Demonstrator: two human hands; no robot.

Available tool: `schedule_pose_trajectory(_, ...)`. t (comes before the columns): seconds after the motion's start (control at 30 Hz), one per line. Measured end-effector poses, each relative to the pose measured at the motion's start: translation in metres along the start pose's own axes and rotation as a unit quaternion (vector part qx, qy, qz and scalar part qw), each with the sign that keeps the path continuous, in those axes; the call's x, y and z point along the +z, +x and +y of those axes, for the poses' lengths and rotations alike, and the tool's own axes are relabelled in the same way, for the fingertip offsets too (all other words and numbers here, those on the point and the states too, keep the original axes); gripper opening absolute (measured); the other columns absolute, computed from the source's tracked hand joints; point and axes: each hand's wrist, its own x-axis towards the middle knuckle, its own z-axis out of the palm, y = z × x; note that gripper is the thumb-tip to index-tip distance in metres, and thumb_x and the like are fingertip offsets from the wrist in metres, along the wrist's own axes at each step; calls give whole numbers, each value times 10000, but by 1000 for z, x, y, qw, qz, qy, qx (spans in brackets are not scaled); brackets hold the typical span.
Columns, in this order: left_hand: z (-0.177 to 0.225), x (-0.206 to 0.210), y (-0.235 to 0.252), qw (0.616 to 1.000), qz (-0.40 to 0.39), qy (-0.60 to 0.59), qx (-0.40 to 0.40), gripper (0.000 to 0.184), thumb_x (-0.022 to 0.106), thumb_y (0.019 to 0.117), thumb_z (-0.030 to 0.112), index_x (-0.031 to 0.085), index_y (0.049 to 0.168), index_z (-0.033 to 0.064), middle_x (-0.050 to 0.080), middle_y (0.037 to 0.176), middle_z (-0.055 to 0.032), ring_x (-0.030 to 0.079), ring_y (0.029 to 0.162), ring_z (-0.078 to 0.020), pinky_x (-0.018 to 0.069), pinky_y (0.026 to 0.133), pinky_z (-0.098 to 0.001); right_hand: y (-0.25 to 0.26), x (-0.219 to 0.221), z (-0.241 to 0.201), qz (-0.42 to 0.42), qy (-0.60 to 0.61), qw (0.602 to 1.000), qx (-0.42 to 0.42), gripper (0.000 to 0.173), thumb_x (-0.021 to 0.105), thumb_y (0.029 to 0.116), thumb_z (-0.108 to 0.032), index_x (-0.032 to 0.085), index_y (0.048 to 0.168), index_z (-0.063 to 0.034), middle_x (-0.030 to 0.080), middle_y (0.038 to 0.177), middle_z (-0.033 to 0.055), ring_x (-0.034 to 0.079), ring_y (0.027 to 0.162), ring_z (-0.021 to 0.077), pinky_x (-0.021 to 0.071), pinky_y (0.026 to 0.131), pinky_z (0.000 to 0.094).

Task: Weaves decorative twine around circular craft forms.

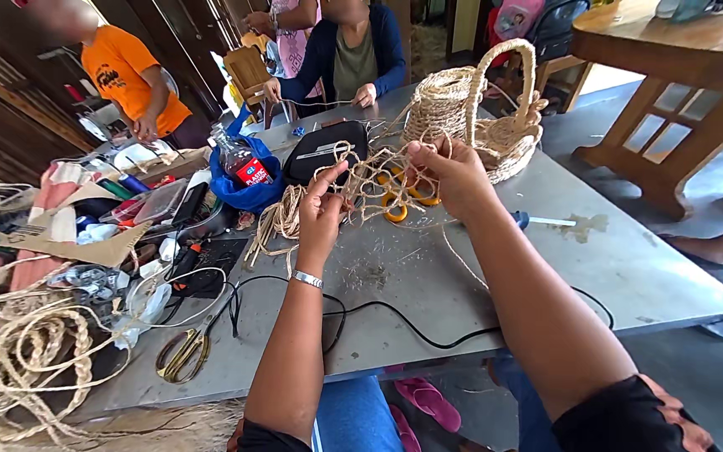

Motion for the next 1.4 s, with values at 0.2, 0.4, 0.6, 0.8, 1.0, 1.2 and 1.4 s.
schedule_pose_trajectory(0.2,2,8,-1,999,31,22,31,521,707,967,187,538,1457,136,492,1507,-54,677,969,-145,600,769,-306,-5,10,-2,35,-17,999,24,230,662,1015,-260,543,964,-70,605,746,12,634,576,123,610,573,320)
schedule_pose_trajectory(0.4,-12,13,8,977,81,134,147,609,770,881,141,536,1435,46,507,1453,-174,552,1268,-236,535,972,-340,-5,14,1,49,-67,997,-2,250,640,1028,-269,542,933,-60,625,712,10,682,612,141,639,632,356)
schedule_pose_trajectory(0.6,-5,14,6,957,77,217,176,571,754,899,113,539,1422,36,505,1452,-196,544,1272,-249,508,1001,-335,-6,15,0,52,-54,997,0,227,619,1041,-228,552,937,-37,648,706,29,694,586,164,645,604,362)
schedule_pose_trajectory(0.8,-8,13,6,959,75,216,166,576,748,906,120,530,1433,41,490,1471,-199,537,1287,-253,506,1004,-340,-7,16,-1,68,-70,995,13,260,649,1026,-258,546,927,-41,636,725,30,699,601,165,648,605,366)
schedule_pose_trajectory(1.0,-7,14,2,975,54,163,140,541,733,918,90,535,1422,81,526,1442,-125,597,1127,-204,541,866,-328,-6,17,2,50,-20,998,15,263,608,1046,-269,586,1092,-10,701,916,67,722,793,170,638,747,369)
schedule_pose_trajectory(1.2,1,15,-6,997,-19,66,46,550,682,944,75,550,1457,222,543,1455,-11,614,828,-134,511,597,-266,-10,20,-3,22,33,999,25,217,479,1102,-221,525,1157,-17,741,953,86,750,819,188,639,754,343)
schedule_pose_trajectory(1.4,1,13,-1,997,-67,-16,36,480,600,970,-15,595,1436,101,553,1500,-18,632,1182,-138,554,903,-317,-10,20,-3,19,35,999,25,207,510,1091,-221,529,1127,-18,739,937,98,754,797,202,647,738,351)
